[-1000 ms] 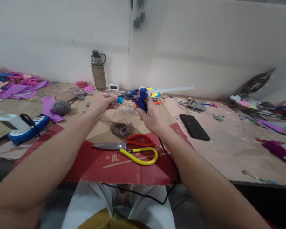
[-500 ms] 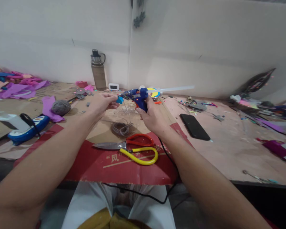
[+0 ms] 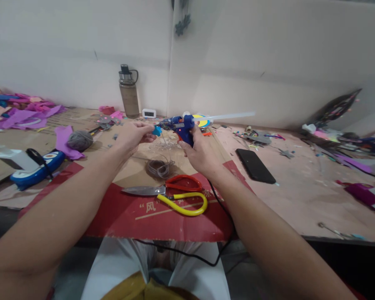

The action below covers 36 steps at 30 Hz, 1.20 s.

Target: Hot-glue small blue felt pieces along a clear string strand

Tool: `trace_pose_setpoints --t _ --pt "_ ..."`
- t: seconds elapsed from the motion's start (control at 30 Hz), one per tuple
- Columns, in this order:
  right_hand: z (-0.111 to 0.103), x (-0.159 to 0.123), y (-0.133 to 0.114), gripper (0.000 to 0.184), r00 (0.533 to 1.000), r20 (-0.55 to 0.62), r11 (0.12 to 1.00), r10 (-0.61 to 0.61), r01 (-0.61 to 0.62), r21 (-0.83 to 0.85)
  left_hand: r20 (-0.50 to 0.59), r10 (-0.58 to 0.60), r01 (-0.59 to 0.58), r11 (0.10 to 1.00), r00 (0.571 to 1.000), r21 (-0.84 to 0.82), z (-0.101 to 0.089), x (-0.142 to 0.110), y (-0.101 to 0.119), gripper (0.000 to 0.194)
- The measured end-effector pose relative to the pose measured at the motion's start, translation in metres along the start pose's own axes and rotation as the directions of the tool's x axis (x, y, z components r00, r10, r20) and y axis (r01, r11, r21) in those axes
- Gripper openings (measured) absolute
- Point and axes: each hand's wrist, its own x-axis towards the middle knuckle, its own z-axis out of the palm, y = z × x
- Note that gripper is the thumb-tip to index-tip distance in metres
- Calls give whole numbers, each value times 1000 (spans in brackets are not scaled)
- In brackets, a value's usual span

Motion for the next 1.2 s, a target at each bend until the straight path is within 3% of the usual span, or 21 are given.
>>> trace_pose_setpoints --t 0.63,0.83,1.0,1.1,1.2 --pt "-1 2 0 49 1000 -13 999 -1 1 40 -15 -27 27 1000 1000 -2 1 -2 4 9" --pt "-1 5 -1 33 990 -23 966 139 -131 225 45 -42 43 999 998 -17 -1 -1 0 4" --pt "-6 10 1 17 954 13 836 298 -268 478 69 -62 64 998 996 -18 -1 -1 0 9" --pt "-10 12 -1 17 951 26 792 309 -272 547 69 -66 67 998 995 -11 -1 -1 1 7" --pt "-11 9 -8 16 964 67 810 259 -255 529 53 -61 62 998 997 -11 -1 -1 1 5"
